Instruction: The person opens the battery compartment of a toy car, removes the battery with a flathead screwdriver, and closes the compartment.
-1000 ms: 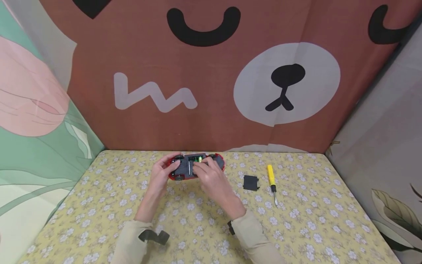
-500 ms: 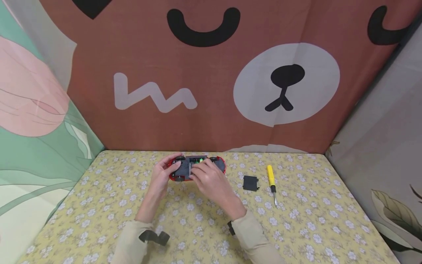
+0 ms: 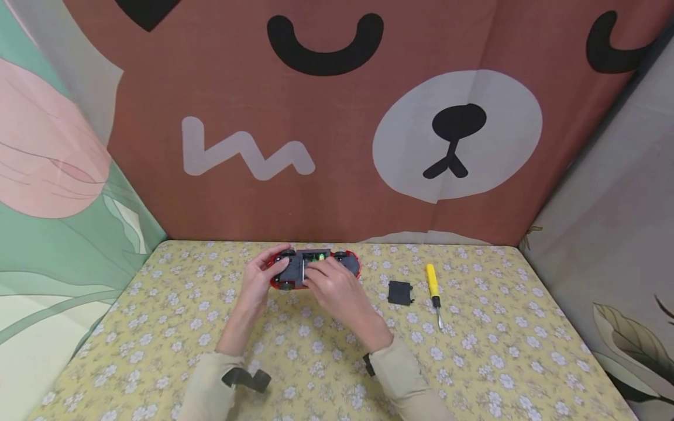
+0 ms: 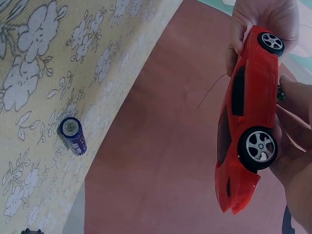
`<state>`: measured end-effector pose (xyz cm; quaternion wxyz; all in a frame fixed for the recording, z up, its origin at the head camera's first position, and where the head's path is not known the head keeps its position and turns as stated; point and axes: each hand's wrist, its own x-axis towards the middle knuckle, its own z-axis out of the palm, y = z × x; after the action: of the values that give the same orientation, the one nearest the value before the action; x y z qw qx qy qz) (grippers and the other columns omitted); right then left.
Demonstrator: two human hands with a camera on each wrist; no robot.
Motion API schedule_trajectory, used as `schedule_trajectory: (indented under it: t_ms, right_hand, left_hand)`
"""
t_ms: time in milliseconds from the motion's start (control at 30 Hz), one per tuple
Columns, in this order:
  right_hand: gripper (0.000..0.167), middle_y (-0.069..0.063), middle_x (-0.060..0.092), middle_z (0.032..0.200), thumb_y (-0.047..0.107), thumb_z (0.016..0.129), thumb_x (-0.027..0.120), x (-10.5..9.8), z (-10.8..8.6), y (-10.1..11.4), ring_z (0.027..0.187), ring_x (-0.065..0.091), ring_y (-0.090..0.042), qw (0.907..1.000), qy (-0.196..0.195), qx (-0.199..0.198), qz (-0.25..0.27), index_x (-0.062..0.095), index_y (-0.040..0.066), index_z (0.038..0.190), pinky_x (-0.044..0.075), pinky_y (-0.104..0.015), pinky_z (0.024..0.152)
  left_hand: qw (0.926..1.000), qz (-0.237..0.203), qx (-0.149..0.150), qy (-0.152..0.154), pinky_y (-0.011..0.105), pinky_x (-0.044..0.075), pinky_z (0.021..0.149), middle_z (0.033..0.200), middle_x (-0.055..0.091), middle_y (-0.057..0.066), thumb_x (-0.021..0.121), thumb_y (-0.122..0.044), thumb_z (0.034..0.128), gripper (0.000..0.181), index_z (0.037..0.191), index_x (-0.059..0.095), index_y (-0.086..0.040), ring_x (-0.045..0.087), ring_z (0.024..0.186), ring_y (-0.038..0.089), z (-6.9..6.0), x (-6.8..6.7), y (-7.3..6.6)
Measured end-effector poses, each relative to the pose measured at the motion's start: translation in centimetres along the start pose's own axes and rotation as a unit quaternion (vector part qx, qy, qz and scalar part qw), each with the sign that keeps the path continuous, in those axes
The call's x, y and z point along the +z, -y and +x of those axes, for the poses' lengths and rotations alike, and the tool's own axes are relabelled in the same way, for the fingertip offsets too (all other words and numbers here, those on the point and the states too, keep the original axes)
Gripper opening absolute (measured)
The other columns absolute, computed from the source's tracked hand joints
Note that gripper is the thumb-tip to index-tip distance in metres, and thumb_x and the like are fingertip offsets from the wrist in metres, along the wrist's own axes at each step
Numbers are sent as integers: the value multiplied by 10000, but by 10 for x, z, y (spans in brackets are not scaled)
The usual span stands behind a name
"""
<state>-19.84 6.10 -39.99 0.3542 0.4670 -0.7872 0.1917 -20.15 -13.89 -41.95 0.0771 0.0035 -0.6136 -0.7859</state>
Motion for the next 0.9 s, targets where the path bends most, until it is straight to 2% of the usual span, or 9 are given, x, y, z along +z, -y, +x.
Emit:
schedule_trajectory:
  t_ms: [167, 400, 800, 900]
  right_hand:
    - [277, -109, 756, 1053, 123, 811, 895, -2, 0, 1, 935, 713, -220, 9999, 158, 16, -6, 795, 15, 1045, 582, -330, 823]
    - [248, -105, 756, 1069, 49, 836, 861, -3, 1, 2, 938, 693, -217, 9992, 325, 123, 219, 786, 5, 1069, 580, -300, 792]
    - [304, -136, 706, 1116, -80, 816, 832, -3, -2, 0, 1035, 681, -262, 9983, 187, 113, 538, 753, 8, 1095, 582, -301, 867]
    - [283, -141, 697, 1110, -62, 822, 830, -3, -1, 0, 1037, 685, -266, 9979, 105, 164, 622, 751, 3, 1086, 583, -296, 869]
  left_hand:
    - [10000, -23, -28, -1, 252, 578, 823, 1305, 637, 145, 700, -37, 961, 389, 1340, 655, 42, 642, 1060, 185, 0, 0, 0]
    - [10000, 6, -22, -52, 248, 578, 824, 1316, 634, 151, 702, -25, 956, 387, 1334, 657, 48, 631, 1070, 178, 0, 0, 1]
    - [9999, 62, -89, -42, 243, 572, 830, 1328, 637, 159, 717, -44, 946, 404, 1336, 656, 44, 634, 1070, 179, 2, 1, 2]
    - [10000, 43, -59, -12, 245, 573, 829, 1326, 638, 164, 709, -41, 951, 397, 1335, 658, 43, 641, 1067, 179, 1, 1, 2]
